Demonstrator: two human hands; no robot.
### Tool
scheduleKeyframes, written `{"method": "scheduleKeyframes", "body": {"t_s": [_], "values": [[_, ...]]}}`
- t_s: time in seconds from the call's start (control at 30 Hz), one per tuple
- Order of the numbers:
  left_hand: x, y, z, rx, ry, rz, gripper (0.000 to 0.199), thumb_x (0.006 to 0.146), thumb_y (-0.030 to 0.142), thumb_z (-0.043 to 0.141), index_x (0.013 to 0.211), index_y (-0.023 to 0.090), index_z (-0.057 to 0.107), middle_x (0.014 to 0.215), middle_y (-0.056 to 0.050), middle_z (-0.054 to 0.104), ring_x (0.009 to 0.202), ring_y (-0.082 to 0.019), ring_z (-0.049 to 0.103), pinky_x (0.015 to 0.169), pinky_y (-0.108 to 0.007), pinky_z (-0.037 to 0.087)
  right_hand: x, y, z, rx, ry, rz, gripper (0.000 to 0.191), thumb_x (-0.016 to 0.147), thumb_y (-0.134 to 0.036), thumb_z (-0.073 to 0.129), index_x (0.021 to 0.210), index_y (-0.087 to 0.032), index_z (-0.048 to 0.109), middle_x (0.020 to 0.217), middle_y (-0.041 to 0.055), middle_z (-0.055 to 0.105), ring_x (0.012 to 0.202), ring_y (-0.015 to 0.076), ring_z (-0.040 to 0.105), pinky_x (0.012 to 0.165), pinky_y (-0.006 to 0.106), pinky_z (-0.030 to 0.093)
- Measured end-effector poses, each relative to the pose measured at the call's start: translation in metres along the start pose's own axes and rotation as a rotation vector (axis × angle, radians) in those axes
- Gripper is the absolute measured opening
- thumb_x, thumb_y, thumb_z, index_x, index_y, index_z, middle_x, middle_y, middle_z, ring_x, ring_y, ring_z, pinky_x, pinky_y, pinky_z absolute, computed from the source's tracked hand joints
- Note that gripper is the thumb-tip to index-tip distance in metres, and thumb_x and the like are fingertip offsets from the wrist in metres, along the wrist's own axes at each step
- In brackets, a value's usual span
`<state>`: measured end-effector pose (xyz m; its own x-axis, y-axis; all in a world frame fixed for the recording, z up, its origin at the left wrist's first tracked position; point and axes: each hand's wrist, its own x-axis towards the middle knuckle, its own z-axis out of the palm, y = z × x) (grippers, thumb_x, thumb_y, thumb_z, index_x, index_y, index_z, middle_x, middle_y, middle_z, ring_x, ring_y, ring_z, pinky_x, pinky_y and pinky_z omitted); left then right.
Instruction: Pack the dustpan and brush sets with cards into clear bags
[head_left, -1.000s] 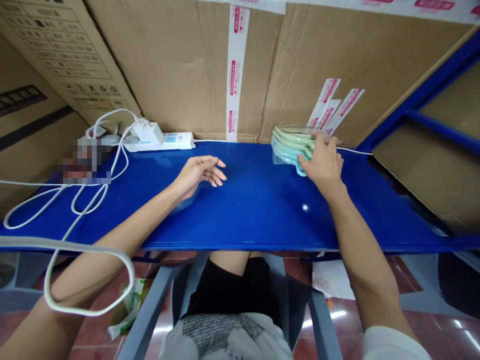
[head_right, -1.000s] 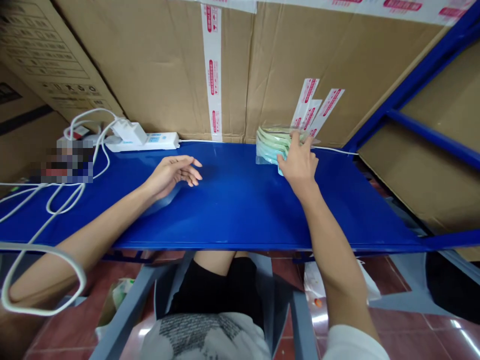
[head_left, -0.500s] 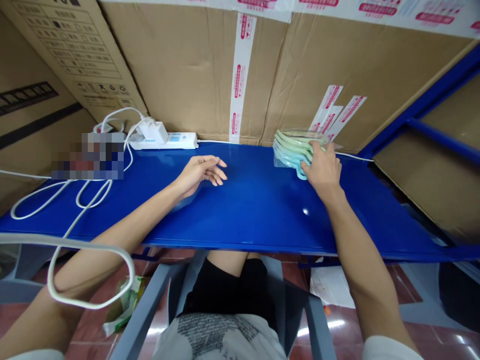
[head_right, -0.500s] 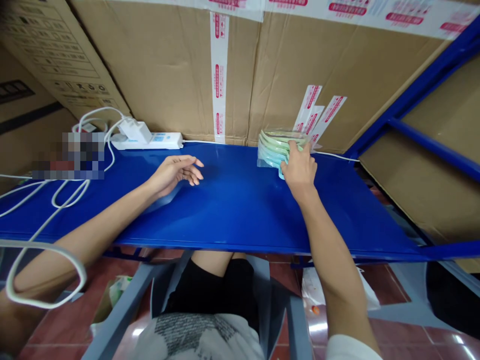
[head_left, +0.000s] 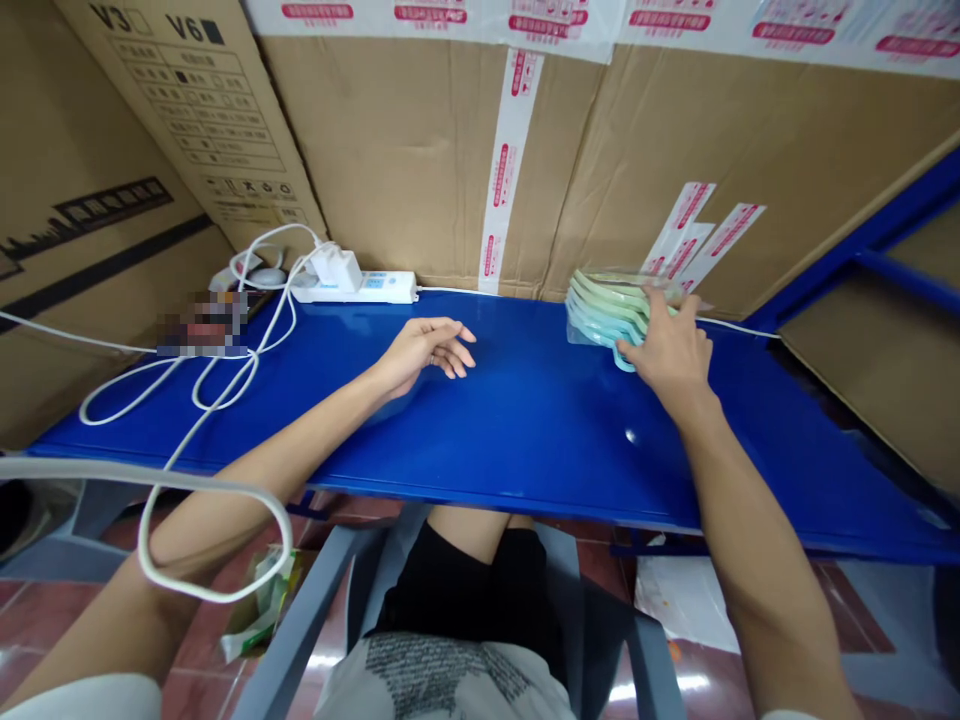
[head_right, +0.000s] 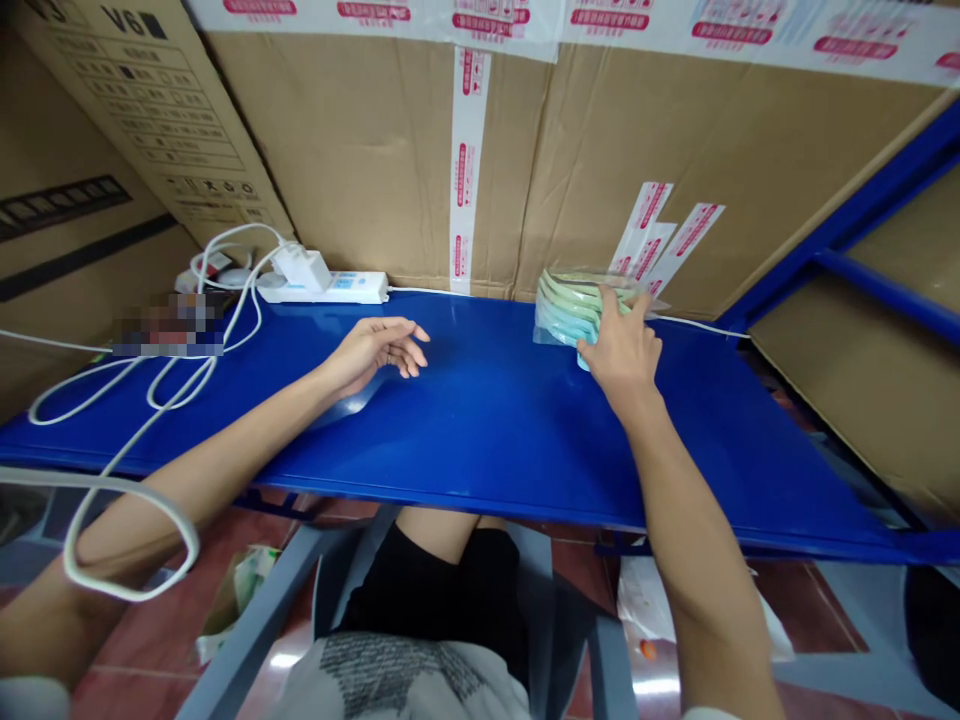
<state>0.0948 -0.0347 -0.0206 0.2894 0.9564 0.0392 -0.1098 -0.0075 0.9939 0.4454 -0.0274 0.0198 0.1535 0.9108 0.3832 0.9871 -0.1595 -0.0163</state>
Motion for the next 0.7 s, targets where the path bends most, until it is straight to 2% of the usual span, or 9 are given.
{"method": "scheduleKeyframes", "body": {"t_s": [0.43,0.7], "values": [[-0.0040,0.0015,0.0014,0.018,0.005,0.005,0.035,0.091,0.046,0.076,0.096,0.011,0.075,0.077,-0.012,0.080,0.057,-0.019,0.073,0.055,-0.025,0.057,-0.0034,-0.0025,-0.0031,0.021,0.000,0.012,0.080,0.090,-0.039,0.074,0.162,-0.027,0.041,0.148,0.0239,0.049,0.094,0.0340,0.071,0.082,0.051,0.054],[-0.0065,0.0037,0.0042,0.043,0.009,-0.002,0.031,0.093,0.043,0.074,0.095,0.011,0.075,0.077,-0.012,0.080,0.058,-0.018,0.073,0.056,-0.026,0.056,-0.0039,-0.0009,-0.0028,0.032,-0.007,-0.001,0.084,0.090,-0.039,0.071,0.166,-0.030,0.036,0.155,0.0244,0.044,0.094,0.0342,0.070,0.082,0.054,0.054]]}}
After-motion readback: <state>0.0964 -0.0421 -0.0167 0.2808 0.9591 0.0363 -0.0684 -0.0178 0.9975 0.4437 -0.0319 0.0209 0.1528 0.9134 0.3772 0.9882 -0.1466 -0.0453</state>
